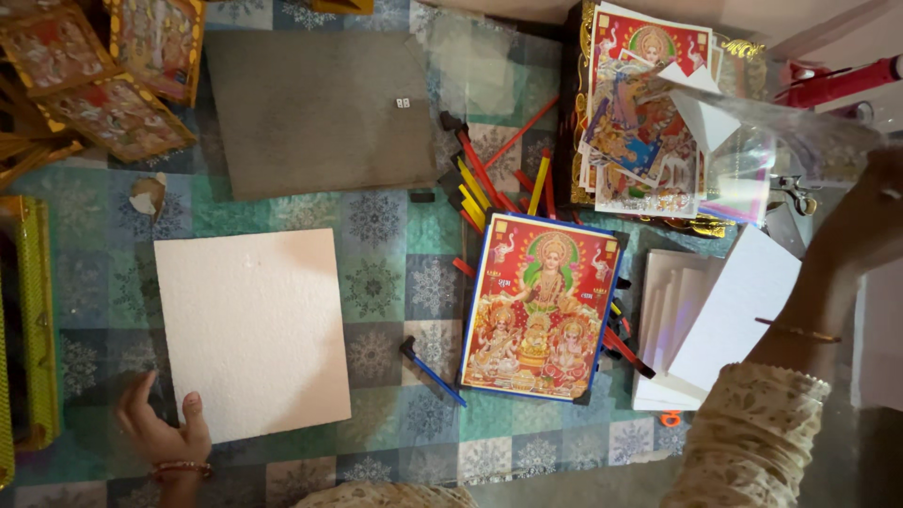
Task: The person places a printed deity poster into a frame, fits a backing board behind it, and presses colored plastic frame strips around the edges to secure the picture. They then set the finished frame aside and pick up another poster and strips to repeat the assembly.
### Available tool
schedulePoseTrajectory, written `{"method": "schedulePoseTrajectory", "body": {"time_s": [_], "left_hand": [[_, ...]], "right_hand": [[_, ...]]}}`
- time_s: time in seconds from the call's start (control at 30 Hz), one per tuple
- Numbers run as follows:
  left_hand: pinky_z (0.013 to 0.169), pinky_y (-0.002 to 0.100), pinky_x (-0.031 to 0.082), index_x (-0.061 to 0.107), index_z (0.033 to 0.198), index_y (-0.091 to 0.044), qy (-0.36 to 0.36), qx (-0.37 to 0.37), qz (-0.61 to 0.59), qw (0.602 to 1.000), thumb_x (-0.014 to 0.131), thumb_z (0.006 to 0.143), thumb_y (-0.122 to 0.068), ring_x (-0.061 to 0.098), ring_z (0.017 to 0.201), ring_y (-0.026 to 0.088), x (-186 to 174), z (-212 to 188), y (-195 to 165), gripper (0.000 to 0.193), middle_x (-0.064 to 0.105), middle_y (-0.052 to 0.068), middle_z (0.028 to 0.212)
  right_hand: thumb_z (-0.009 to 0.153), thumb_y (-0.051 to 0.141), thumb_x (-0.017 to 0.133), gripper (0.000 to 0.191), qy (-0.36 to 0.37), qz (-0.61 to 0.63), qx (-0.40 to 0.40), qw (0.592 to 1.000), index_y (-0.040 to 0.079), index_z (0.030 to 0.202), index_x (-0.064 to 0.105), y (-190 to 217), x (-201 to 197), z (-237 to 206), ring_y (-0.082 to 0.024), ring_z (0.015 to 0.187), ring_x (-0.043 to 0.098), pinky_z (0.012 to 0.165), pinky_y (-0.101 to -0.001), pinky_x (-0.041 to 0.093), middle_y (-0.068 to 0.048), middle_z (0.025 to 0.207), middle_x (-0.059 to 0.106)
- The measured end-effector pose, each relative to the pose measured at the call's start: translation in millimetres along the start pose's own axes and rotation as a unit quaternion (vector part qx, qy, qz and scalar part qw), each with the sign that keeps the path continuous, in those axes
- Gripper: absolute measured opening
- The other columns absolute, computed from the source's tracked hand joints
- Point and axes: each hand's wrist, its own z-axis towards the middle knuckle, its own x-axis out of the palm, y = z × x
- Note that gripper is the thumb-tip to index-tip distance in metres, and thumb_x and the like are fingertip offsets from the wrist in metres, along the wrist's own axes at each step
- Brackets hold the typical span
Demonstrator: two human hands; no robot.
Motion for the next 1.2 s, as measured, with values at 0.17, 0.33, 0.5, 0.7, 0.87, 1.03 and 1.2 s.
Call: {"method": "schedulePoseTrajectory", "body": {"time_s": [0.17, 0.33, 0.5, 0.7, 0.87, 1.03, 1.2], "left_hand": [[0.114, 0.053, 0.040, 0.055, 0.143, 0.002, 0.003, -0.014, -0.005, 1.000, 0.062, 0.110, -0.050, 0.049, 0.131, 0.041, -1.3, 1.0, -2.6, 0.062, 0.051, 0.023, 0.138], [0.115, 0.053, 0.039, 0.054, 0.144, 0.002, 0.000, -0.007, -0.012, 1.000, 0.062, 0.110, -0.050, 0.049, 0.132, 0.041, -2.3, 0.0, -3.1, 0.062, 0.051, 0.023, 0.139], [0.115, 0.054, 0.039, 0.054, 0.144, 0.002, 0.011, -0.023, -0.009, 1.000, 0.061, 0.111, -0.050, 0.048, 0.133, 0.041, -0.5, -2.3, 2.2, 0.062, 0.050, 0.024, 0.140], [0.115, 0.055, 0.038, 0.055, 0.142, 0.002, 0.005, -0.026, -0.005, 1.000, 0.061, 0.107, -0.054, 0.048, 0.132, 0.042, 2.2, -4.1, 8.3, 0.066, 0.051, 0.024, 0.139], [0.115, 0.054, 0.039, 0.056, 0.142, 0.001, -0.001, -0.024, 0.002, 1.000, 0.062, 0.107, -0.054, 0.049, 0.132, 0.042, 2.4, -4.8, 6.0, 0.066, 0.051, 0.024, 0.137], [0.115, 0.053, 0.039, 0.055, 0.141, 0.002, 0.001, -0.020, 0.000, 1.000, 0.062, 0.110, -0.052, 0.049, 0.132, 0.041, 1.1, -1.0, 0.1, 0.063, 0.051, 0.024, 0.138], [0.116, 0.053, 0.038, 0.055, 0.142, 0.002, 0.004, -0.009, -0.005, 1.000, 0.063, 0.108, -0.049, 0.049, 0.133, 0.041, -2.7, 4.2, -8.1, 0.061, 0.051, 0.024, 0.138]], "right_hand": [[0.090, -0.003, 0.072, 0.009, 0.096, 0.110, 0.171, 0.974, 0.000, 0.098, 0.075, -29.2, 3.0, 23.2, -0.015, 0.080, 0.074, 0.071, -0.0274, 0.059, -0.007, 0.093, 0.078], [0.087, 0.000, 0.077, 0.010, 0.141, 0.261, 0.408, 0.863, 0.000, 0.097, 0.077, -29.3, 9.1, 29.3, -0.015, 0.076, 0.075, 0.067, -0.0268, 0.062, -0.007, 0.090, 0.078], [0.083, 0.002, 0.083, 0.014, 0.136, 0.352, 0.518, 0.768, -0.001, 0.096, 0.078, 10.8, 30.3, -29.9, -0.015, 0.073, 0.076, 0.064, -0.0262, 0.064, -0.008, 0.087, 0.078], [0.080, 0.007, 0.090, 0.018, 0.115, 0.180, 0.395, 0.893, 0.000, 0.094, 0.081, 41.2, 61.4, -70.2, -0.018, 0.070, 0.074, 0.064, -0.0282, 0.060, -0.009, 0.080, 0.077], [0.082, 0.013, 0.088, 0.016, 0.093, 0.032, 0.265, 0.959, 0.003, 0.094, 0.083, 49.9, 69.9, -89.1, -0.023, 0.071, 0.073, 0.069, -0.0343, 0.056, -0.010, 0.080, 0.077], [0.086, 0.014, 0.084, 0.017, 0.109, -0.008, 0.311, 0.944, 0.004, 0.100, 0.082, 67.8, 72.3, -96.1, -0.028, 0.083, 0.074, 0.078, -0.0383, 0.056, -0.013, 0.091, 0.078], [0.097, 0.007, 0.082, 0.035, 0.183, 0.023, 0.114, 0.976, -0.002, 0.128, 0.071, 112.3, 56.0, -96.9, -0.036, 0.120, 0.063, 0.103, -0.0435, 0.050, -0.022, 0.127, 0.070]]}}
